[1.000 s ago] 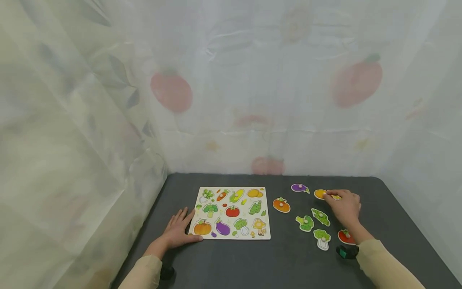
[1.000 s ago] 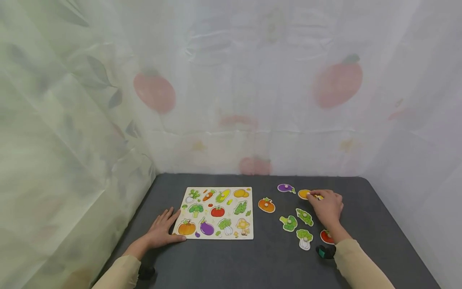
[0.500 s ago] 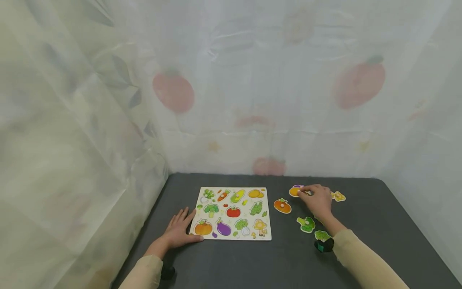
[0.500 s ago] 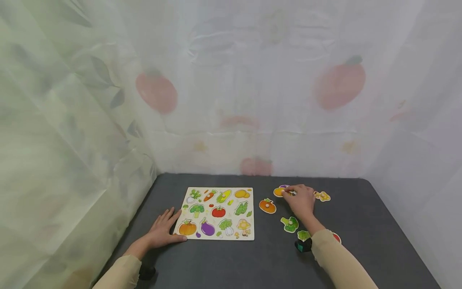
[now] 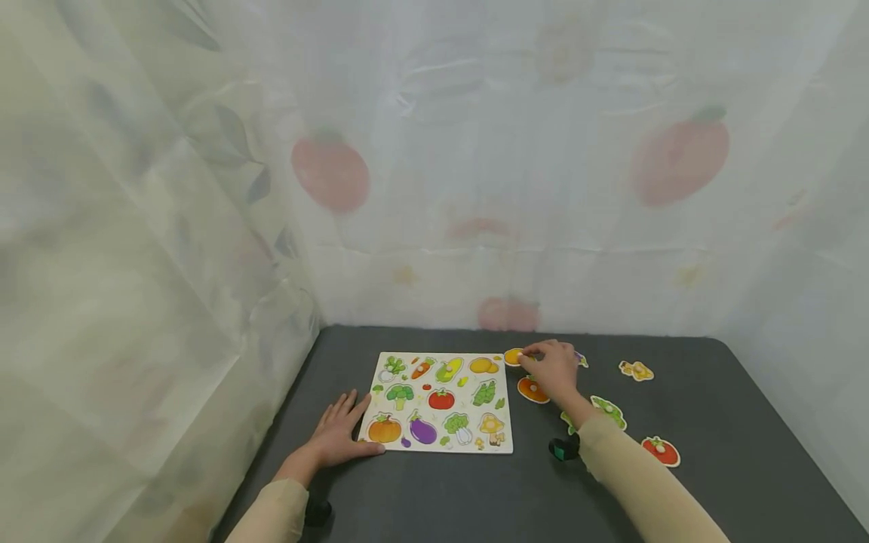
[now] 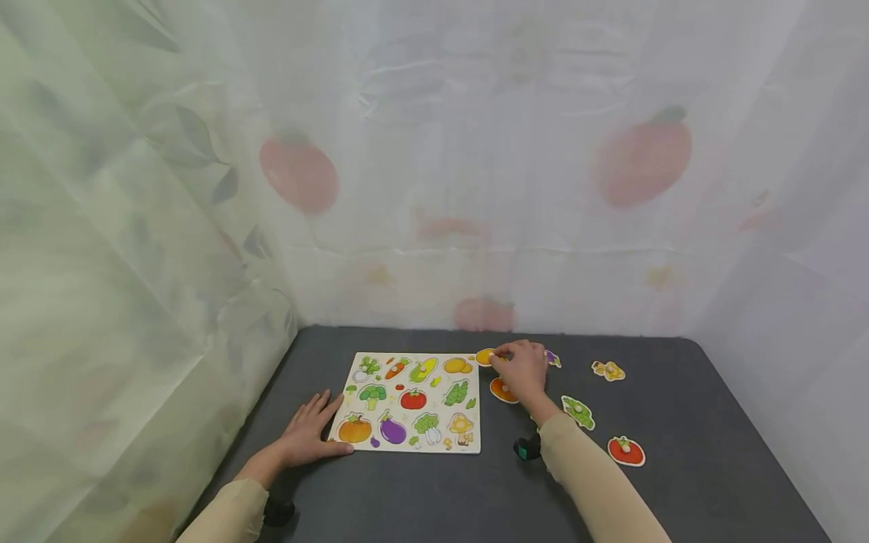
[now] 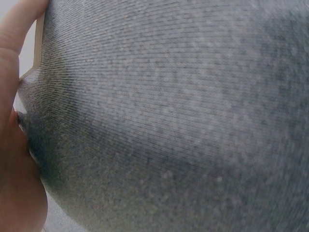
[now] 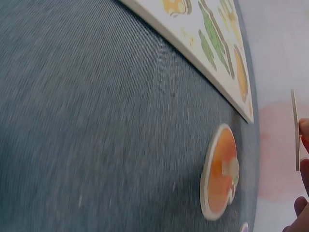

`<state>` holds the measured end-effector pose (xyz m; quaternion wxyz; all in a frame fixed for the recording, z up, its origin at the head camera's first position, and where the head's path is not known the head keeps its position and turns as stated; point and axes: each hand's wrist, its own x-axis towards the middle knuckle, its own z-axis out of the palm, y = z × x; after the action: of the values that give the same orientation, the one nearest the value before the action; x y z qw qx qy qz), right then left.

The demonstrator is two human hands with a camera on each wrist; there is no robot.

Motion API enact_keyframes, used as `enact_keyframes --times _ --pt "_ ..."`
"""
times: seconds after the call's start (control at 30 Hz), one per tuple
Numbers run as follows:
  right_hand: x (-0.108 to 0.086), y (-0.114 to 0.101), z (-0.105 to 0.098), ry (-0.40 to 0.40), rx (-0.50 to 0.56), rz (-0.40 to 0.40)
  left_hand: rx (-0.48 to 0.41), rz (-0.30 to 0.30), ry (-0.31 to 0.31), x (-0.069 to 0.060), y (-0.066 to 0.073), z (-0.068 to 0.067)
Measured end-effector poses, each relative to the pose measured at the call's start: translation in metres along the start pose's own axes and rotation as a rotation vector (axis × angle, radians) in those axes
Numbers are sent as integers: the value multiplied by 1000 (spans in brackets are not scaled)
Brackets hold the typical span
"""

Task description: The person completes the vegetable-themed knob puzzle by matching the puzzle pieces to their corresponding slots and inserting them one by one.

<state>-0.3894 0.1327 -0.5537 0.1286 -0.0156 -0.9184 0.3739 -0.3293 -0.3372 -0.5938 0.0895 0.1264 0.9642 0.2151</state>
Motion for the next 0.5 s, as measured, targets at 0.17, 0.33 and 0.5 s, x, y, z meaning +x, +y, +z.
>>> enact_keyframes --times 0.17,0.33,0.5 --pt "5 -7 16 -22 -29 11 11 -23 -31 -1 5 -3" --pt "7 -14 27 -38 -34 0 21 -23 -39 -3 12 -10" --pt "8 -20 32 -42 -41 10 57 -23 -40 -5 14 -11"
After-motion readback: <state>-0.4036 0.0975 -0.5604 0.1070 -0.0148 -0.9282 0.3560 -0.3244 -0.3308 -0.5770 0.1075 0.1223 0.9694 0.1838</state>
